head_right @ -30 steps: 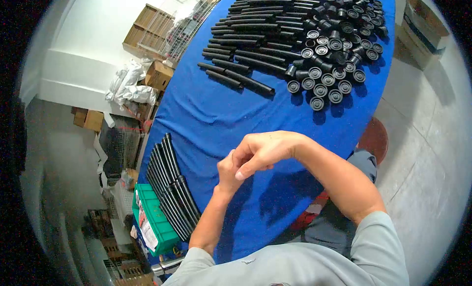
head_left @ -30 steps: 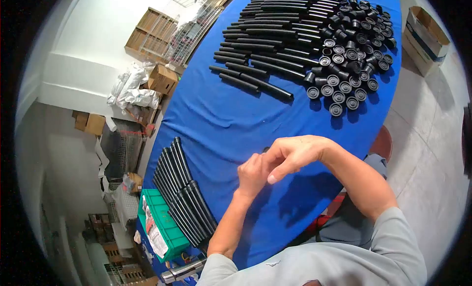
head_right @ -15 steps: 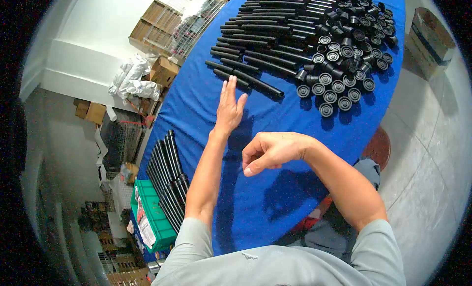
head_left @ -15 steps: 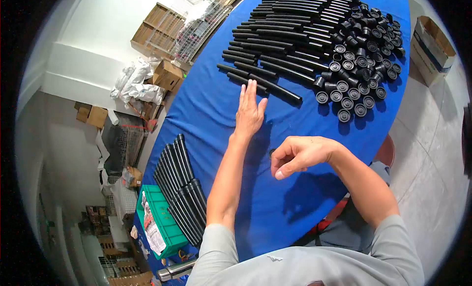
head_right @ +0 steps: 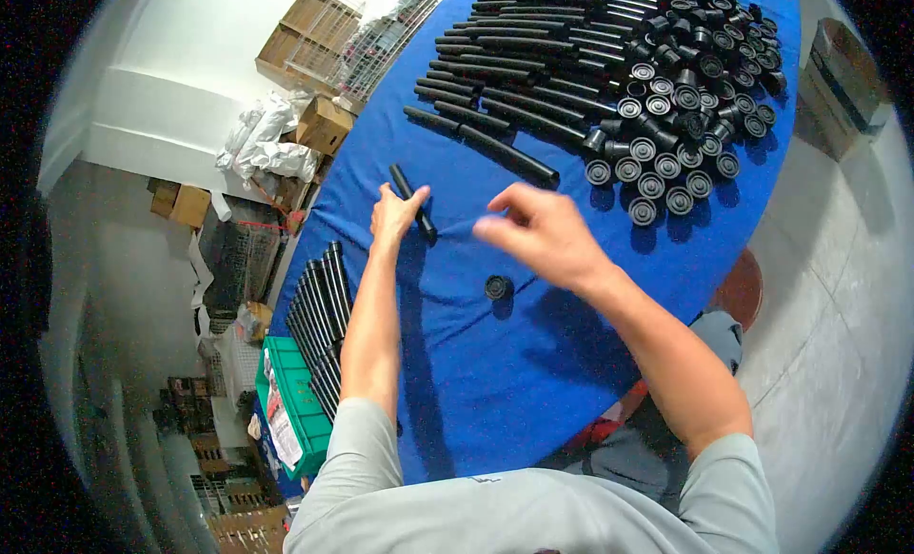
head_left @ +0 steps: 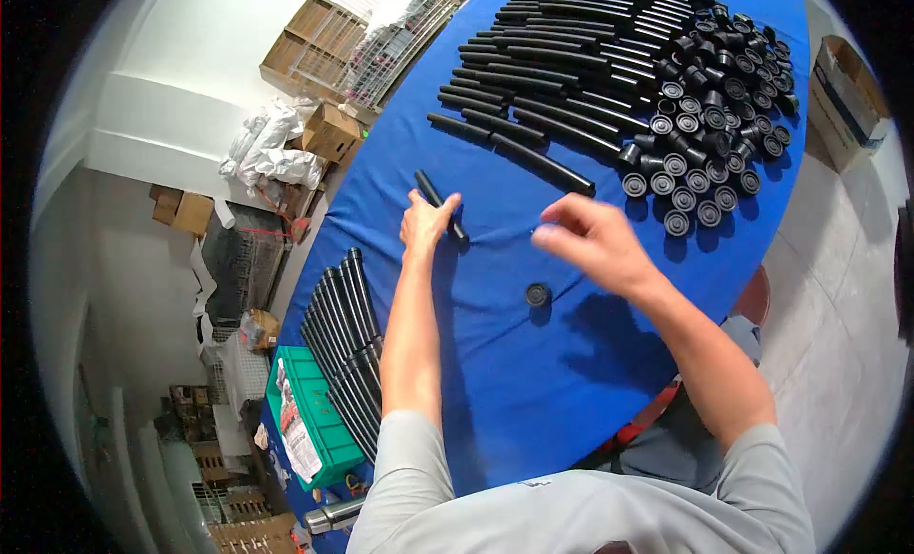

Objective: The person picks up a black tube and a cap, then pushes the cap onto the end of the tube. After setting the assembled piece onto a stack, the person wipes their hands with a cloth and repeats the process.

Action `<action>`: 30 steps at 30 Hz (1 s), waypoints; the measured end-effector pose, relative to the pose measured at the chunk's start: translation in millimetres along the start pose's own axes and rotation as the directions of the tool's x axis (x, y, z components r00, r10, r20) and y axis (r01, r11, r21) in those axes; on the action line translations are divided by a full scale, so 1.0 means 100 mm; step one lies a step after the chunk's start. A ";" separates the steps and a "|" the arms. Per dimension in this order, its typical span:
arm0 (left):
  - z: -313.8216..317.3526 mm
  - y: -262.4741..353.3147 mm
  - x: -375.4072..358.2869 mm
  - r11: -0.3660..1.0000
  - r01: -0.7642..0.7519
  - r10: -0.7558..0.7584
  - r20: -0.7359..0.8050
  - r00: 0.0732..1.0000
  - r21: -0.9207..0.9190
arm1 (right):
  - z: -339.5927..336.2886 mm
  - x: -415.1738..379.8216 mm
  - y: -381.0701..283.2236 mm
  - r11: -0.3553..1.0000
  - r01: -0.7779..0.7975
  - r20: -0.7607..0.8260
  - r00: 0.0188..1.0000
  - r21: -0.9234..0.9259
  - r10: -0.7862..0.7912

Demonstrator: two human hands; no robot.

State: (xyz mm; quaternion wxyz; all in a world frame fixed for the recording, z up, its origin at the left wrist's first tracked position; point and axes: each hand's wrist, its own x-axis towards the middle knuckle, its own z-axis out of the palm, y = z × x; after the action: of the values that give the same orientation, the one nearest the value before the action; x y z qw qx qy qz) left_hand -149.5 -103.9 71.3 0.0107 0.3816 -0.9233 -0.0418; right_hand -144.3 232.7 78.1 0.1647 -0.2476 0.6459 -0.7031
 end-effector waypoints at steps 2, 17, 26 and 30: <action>0.29 -0.30 0.09 0.983 0.021 -0.015 0.036 0.999 -0.184 | 0.17 -0.14 0.13 0.814 0.343 0.159 0.939 -0.469 -0.305; 0.53 -0.49 -2.56 -0.784 0.519 0.482 0.193 0.855 -0.342 | 0.22 -0.07 0.49 0.432 0.284 0.193 0.951 -0.856 -0.242; 0.42 -0.50 -2.69 -0.814 0.547 0.485 0.289 0.826 -0.197 | 0.28 -0.23 0.07 0.778 0.453 0.366 0.879 -0.434 -0.307; 0.15 -0.24 -2.82 -0.693 0.564 0.368 0.453 0.812 -0.448 | 0.55 -0.33 0.19 0.988 0.134 0.566 0.810 0.071 -0.151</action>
State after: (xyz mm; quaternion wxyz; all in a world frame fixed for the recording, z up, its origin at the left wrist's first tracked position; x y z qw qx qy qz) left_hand 66.3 79.1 57.3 0.1037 0.2456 -0.1739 -0.9480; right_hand -87.5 203.2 56.9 0.3004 -0.4918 0.5371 -0.6160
